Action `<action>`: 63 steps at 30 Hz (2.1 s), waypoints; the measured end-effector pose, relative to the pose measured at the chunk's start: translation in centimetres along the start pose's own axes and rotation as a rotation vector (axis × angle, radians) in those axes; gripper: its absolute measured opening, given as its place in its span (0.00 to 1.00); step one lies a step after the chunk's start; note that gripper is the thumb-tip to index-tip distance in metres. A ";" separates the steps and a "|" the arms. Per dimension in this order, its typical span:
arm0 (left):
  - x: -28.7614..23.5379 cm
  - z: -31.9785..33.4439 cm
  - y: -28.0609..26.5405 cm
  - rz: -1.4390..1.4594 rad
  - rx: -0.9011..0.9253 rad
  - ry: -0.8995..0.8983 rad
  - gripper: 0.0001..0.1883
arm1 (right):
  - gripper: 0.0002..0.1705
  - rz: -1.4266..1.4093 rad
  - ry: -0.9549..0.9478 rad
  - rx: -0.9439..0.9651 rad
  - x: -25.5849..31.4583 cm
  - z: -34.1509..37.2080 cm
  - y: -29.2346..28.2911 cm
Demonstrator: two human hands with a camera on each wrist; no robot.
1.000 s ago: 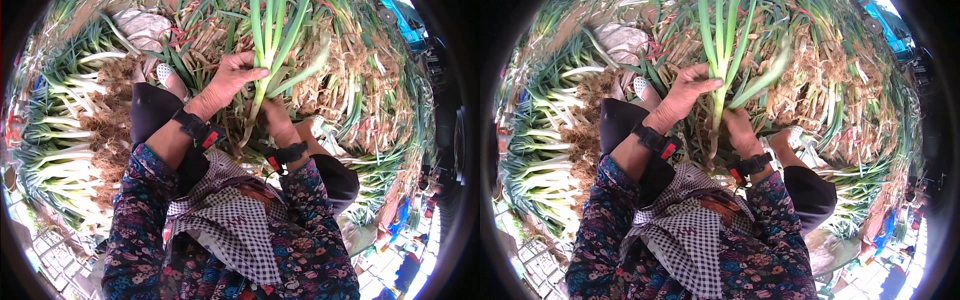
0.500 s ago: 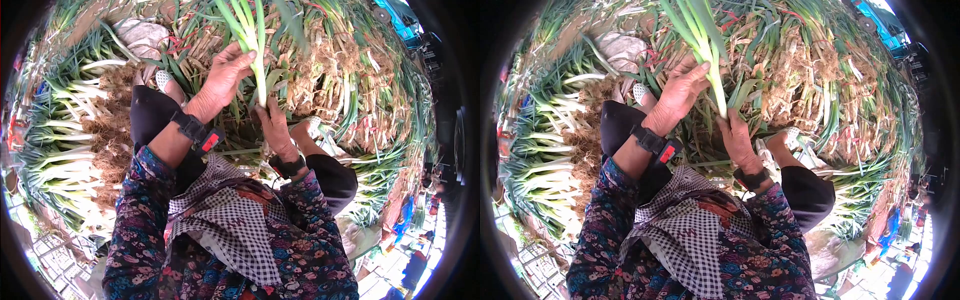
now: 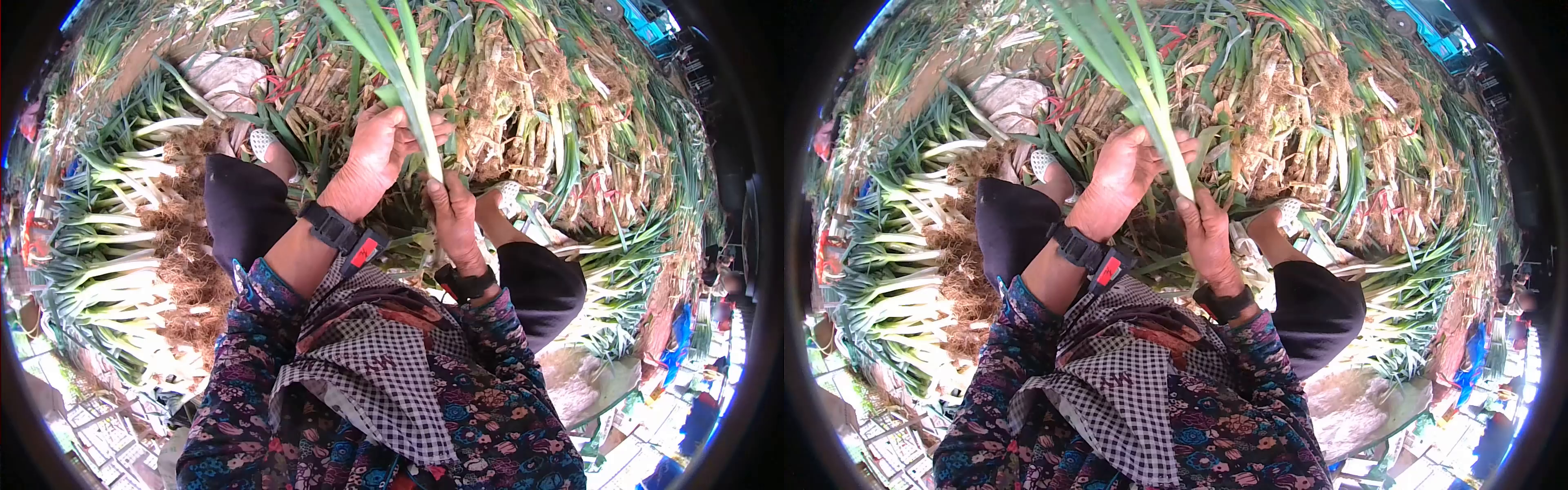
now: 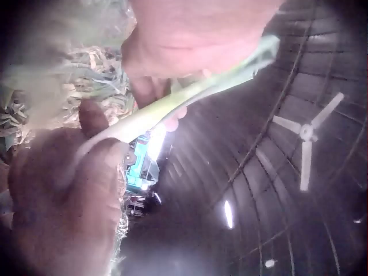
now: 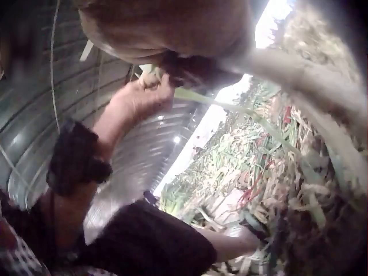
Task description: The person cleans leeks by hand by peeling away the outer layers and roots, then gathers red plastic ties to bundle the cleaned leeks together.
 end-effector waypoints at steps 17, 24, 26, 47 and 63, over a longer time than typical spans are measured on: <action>5.8 2.1 -1.2 0.023 0.178 -0.238 0.16 | 0.18 -1.101 0.456 0.402 1.6 0.1 1.4; 3.4 1.6 -6.8 -0.935 -0.144 -0.273 0.21 | 0.16 -0.665 0.359 0.171 1.2 -0.6 1.5; -0.4 1.0 -7.6 -1.059 -0.301 -0.015 0.27 | 0.15 -0.547 0.347 0.179 0.8 -0.4 1.7; -9.3 -1.3 -8.8 0.120 -0.055 0.329 0.25 | 0.09 0.101 -0.184 0.486 1.6 1.9 0.9; -12.6 -2.4 -12.0 0.323 0.259 0.327 0.20 | 0.21 0.026 0.017 0.617 1.9 0.2 6.7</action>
Point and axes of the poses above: each hand's wrist, its own z-axis away from the middle knuckle, its own y-axis out of the palm, x = y × z, the point moved 6 cm from there along -z, towards the middle knuckle, and after that the axes turned 7 degrees about -z, right-handed, at the moved point
